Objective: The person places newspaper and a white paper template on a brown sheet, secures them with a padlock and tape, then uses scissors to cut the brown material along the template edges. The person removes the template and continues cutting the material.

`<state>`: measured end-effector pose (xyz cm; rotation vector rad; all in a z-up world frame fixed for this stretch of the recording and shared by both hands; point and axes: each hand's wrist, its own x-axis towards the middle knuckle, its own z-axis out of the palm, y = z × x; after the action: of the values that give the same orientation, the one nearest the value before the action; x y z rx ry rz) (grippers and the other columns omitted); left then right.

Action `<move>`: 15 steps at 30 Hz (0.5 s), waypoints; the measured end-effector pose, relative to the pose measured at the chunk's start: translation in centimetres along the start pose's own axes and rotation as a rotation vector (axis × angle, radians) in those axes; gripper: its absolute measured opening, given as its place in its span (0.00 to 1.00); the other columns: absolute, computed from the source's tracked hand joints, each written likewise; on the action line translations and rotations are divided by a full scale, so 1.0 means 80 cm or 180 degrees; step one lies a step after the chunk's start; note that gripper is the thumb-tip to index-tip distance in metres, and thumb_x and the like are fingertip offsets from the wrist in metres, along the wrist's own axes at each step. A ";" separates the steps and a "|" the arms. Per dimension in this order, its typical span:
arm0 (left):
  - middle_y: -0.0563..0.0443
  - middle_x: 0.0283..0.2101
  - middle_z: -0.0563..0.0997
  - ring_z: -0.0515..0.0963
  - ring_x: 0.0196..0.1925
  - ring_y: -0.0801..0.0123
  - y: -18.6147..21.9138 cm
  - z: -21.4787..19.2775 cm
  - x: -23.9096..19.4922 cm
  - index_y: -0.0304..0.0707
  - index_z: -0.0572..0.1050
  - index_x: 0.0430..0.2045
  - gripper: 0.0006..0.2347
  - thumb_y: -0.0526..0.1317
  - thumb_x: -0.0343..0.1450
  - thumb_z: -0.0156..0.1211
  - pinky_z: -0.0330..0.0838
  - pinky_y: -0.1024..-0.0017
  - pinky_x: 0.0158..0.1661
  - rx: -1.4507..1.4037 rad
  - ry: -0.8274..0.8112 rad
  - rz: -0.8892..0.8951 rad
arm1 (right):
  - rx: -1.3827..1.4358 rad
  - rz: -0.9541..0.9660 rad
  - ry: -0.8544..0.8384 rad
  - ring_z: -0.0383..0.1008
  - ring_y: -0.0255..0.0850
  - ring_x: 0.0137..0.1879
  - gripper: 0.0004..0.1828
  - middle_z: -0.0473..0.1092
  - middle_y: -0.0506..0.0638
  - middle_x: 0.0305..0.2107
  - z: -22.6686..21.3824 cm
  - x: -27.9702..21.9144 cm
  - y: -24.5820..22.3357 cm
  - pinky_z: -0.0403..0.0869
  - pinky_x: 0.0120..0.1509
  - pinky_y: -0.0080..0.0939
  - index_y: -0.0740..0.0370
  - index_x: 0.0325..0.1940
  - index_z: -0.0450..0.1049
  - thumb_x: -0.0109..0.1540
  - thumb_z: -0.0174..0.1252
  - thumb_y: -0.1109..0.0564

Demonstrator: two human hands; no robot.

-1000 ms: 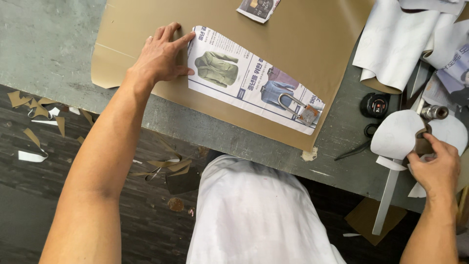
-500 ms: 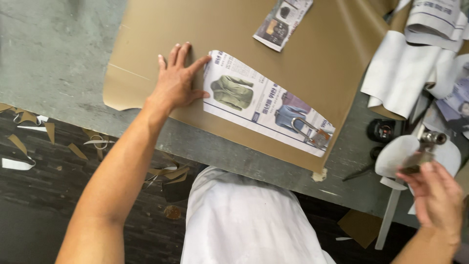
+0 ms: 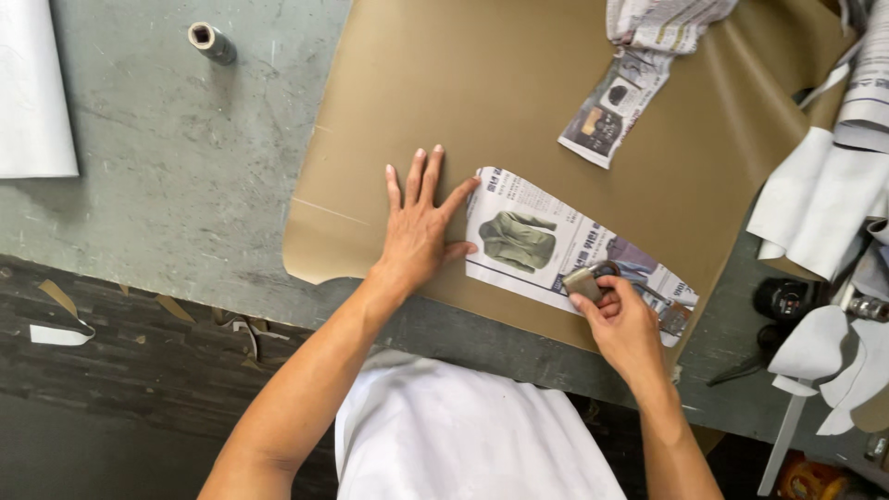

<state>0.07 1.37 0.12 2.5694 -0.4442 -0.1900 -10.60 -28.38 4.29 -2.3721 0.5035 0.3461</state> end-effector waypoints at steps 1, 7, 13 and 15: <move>0.34 0.76 0.45 0.42 0.78 0.39 -0.003 -0.001 -0.002 0.60 0.63 0.67 0.43 0.53 0.54 0.78 0.34 0.30 0.70 -0.0087 0.0026 0.0050 | 0.0241 0.0105 -0.0085 0.73 0.35 0.29 0.23 0.74 0.50 0.26 0.004 -0.002 -0.002 0.74 0.34 0.35 0.68 0.51 0.75 0.56 0.72 0.54; 0.33 0.76 0.43 0.39 0.78 0.39 -0.009 -0.002 0.000 0.59 0.61 0.68 0.43 0.54 0.56 0.78 0.32 0.29 0.69 -0.0215 -0.0076 0.0106 | 0.0611 0.0278 -0.0060 0.72 0.33 0.28 0.21 0.73 0.49 0.24 0.051 0.014 -0.049 0.71 0.30 0.34 0.68 0.50 0.74 0.57 0.71 0.57; 0.35 0.77 0.42 0.40 0.79 0.42 -0.013 -0.008 -0.004 0.58 0.60 0.70 0.43 0.53 0.57 0.77 0.33 0.31 0.71 -0.0316 -0.0147 0.0119 | 0.0474 0.0037 0.0155 0.71 0.32 0.27 0.20 0.73 0.47 0.23 0.100 0.053 -0.134 0.72 0.33 0.34 0.67 0.47 0.74 0.59 0.72 0.52; 0.36 0.77 0.43 0.40 0.79 0.42 -0.015 -0.010 -0.003 0.57 0.60 0.70 0.43 0.53 0.58 0.77 0.33 0.31 0.71 -0.0361 -0.0139 0.0156 | 0.0459 -0.0021 -0.0003 0.70 0.32 0.27 0.20 0.73 0.47 0.23 0.099 0.056 -0.145 0.72 0.33 0.33 0.67 0.49 0.75 0.60 0.72 0.53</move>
<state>0.36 2.80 0.19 2.4448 -0.4975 -0.2470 -2.34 -16.24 3.36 -2.2337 0.5033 0.2977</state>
